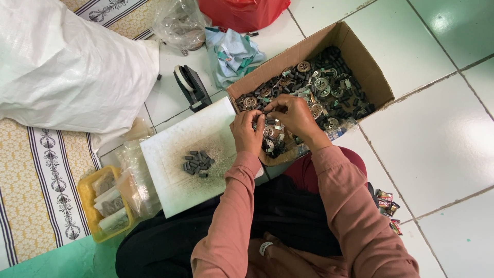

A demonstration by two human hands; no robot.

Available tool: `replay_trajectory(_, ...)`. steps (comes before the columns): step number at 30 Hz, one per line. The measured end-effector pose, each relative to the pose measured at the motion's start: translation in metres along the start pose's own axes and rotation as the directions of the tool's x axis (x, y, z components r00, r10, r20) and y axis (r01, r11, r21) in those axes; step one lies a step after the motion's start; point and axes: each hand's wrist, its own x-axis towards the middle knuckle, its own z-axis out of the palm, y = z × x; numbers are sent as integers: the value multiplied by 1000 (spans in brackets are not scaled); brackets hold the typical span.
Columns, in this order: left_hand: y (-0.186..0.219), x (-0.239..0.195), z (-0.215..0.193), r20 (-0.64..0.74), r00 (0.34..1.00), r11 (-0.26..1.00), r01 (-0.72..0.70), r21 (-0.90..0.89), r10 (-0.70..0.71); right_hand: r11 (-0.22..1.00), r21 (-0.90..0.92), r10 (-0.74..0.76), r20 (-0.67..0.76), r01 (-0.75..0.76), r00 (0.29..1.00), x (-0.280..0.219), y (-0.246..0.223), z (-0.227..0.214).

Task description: Sorting and packaging small metal components from a bulk box into individual plastic bags.

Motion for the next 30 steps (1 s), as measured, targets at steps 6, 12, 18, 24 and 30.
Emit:
replay_trajectory(6, -3, -1, 1, 8, 1000, 1000, 0, -16, 0, 981, 161, 124, -94, -107, 988, 4, 20, 4)
replay_trajectory(12, 19, 2, -17, 34, 999, 995, 25, -99, -22, 982, 143, 151, -200, -124, 968, -1, 39, -23)
replay_trajectory(18, 9, 0, -9, 62, 998, 983, 30, -181, -19, 984, 118, 152, -143, -136, 978, -4, 41, -22)
replay_trajectory(24, 4, -5, -8, 55, 998, 973, 38, -229, -26, 978, 140, 158, 7, -157, 987, -8, 15, -10)
replay_trajectory(30, 4, -1, -10, -102, 995, 943, -13, -333, -23, 923, 326, 179, 105, -204, 978, -5, 23, 22)
